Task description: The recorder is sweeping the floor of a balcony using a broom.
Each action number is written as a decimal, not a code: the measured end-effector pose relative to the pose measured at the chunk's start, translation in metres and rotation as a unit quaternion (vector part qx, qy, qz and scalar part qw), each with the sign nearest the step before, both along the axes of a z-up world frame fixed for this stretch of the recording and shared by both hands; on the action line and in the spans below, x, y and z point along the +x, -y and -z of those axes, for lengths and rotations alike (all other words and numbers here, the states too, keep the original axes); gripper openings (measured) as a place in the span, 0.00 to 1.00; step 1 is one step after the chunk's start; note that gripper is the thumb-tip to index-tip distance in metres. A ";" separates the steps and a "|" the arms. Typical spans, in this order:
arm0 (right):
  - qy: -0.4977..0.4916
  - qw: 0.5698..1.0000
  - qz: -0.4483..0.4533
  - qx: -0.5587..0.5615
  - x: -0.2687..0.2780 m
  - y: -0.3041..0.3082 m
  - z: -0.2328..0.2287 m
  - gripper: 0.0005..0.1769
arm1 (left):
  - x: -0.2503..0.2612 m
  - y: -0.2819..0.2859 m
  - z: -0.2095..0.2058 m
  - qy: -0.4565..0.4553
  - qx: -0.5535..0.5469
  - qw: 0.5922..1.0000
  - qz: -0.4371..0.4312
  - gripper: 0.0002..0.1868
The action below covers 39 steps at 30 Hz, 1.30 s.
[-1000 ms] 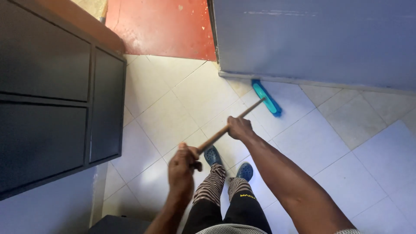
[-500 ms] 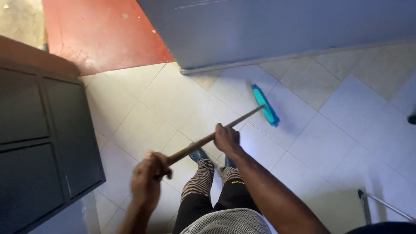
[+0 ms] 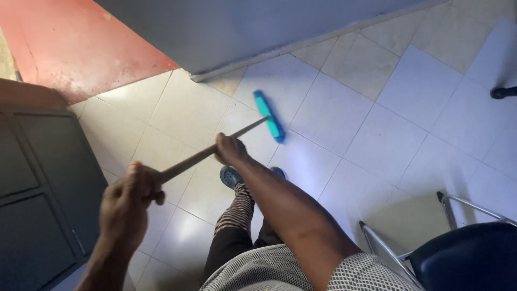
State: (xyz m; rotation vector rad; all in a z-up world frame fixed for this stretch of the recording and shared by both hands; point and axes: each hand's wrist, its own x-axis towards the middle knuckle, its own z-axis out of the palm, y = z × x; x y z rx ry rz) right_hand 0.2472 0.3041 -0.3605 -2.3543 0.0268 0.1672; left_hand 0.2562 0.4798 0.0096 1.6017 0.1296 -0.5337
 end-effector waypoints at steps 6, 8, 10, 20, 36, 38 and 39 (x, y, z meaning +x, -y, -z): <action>-0.069 0.974 0.131 0.170 0.016 -0.015 -0.091 0.12 | 0.008 -0.004 -0.068 0.107 -0.031 0.994 0.020 0.27; -0.020 0.993 0.101 0.066 -0.028 0.036 -0.112 0.17 | -0.004 0.015 -0.043 0.077 -0.053 0.995 0.022 0.27; 0.027 0.996 0.074 -0.047 -0.072 0.096 -0.103 0.26 | -0.019 0.048 -0.006 0.044 -0.081 0.995 0.029 0.28; -0.034 0.985 0.109 0.126 -0.077 0.052 0.003 0.22 | -0.025 0.075 0.001 -0.056 0.086 0.990 0.097 0.25; -0.084 0.941 0.327 0.032 -0.185 0.210 -0.066 0.12 | -0.046 0.186 0.034 -0.024 -0.002 0.964 0.265 0.26; -0.016 0.886 0.368 0.281 -0.347 0.280 0.058 0.18 | -0.077 0.236 0.058 -0.055 -0.019 0.943 0.327 0.26; 0.063 0.772 0.372 0.511 -0.327 0.287 0.124 0.26 | -0.096 0.258 0.069 -0.083 -0.032 0.922 0.377 0.26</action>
